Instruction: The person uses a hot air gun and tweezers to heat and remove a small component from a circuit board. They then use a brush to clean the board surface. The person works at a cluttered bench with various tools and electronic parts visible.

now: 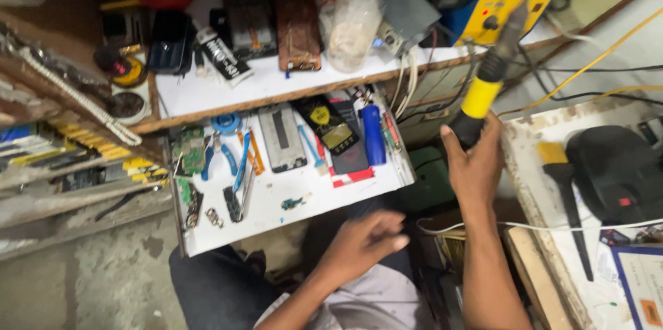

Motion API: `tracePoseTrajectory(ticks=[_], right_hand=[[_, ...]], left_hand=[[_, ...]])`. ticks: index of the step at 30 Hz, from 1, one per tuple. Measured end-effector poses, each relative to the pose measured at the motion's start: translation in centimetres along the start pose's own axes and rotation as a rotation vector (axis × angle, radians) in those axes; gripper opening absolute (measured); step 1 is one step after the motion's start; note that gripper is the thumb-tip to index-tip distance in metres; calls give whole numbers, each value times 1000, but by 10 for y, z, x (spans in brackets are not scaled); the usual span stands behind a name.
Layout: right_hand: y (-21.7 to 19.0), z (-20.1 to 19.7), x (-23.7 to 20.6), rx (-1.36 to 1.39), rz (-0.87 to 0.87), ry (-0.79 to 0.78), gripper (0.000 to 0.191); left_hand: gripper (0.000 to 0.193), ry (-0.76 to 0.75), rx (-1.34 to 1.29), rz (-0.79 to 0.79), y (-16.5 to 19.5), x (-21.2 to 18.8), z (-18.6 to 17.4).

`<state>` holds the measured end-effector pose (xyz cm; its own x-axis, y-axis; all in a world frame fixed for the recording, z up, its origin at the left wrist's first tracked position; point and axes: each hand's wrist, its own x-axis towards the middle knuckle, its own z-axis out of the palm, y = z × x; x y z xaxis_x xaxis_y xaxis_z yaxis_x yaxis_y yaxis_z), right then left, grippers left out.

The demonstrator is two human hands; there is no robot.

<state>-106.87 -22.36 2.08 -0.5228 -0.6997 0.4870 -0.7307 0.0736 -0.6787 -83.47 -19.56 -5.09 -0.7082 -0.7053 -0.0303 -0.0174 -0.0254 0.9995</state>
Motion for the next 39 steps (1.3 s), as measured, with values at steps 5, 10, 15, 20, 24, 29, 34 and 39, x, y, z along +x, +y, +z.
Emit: tracePoseTrajectory(ticks=[5,10,15,20,24,29,34,39], right_hand=[[4,16,67,-190,-146,57,61],[10,43,125,-230,-173,33,68],[37,65,148,-241,-411,66,84],[62,78,144,-198,-408,8,51],[81,91,144,-171,-487,38,48],[108,98,143,-189,-427,6,44],[78,85,121,-94,-213,-23,31],[-2,72,50,105,-404,-21,14]], left_hand=[[45,106,-56,-198,-90,-73,-33],[46,438,-295,-372,-178,-119,-51],[36,553,-391,-305,-165,-168,-54],[33,579,-315,-370,-96,-163,-70],[25,660,5,-338,-46,-138,-95],[24,730,363,-211,-7,-122,-121],[21,678,657,-110,3,-100,-139],[18,653,805,13,3,-74,-151]])
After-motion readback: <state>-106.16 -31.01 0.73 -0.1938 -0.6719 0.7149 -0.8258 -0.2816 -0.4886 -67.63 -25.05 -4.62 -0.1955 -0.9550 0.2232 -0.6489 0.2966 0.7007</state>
